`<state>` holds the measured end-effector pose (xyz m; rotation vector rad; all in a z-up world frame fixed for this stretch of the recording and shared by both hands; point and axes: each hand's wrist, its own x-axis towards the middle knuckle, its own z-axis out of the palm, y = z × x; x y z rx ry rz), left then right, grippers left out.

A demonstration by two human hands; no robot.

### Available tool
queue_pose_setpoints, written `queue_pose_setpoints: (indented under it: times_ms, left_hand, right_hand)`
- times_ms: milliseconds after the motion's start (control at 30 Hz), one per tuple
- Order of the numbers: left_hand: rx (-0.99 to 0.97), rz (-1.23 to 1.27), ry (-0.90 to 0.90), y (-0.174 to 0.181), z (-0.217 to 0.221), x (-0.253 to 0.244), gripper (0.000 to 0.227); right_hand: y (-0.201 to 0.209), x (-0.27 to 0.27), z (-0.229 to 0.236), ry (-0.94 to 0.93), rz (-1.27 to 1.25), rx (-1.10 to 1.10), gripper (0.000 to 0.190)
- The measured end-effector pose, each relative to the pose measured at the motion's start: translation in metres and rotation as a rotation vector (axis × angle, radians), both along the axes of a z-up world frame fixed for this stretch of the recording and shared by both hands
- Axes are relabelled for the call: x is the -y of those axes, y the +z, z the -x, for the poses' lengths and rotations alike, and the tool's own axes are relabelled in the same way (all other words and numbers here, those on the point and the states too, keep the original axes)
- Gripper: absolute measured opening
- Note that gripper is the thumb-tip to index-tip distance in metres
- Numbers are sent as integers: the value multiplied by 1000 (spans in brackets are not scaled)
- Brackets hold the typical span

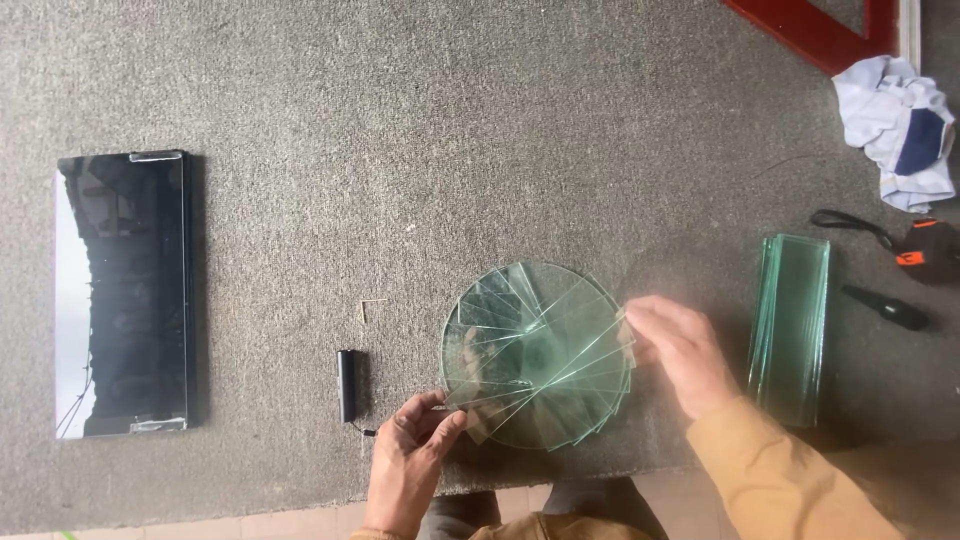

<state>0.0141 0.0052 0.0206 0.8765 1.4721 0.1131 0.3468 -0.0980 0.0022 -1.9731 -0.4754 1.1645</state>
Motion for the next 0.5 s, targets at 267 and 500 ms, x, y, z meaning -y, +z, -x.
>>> queue_pose_setpoints:
  times_ms: [267,500]
  left_hand:
    - [41,-38,-6,-5,2,2,39]
    - [52,-56,22,-15,4,5,43]
  right_hand:
    - [6,-4,2,31,50,66,30]
    - [1,0,-1,63,13,95,34]
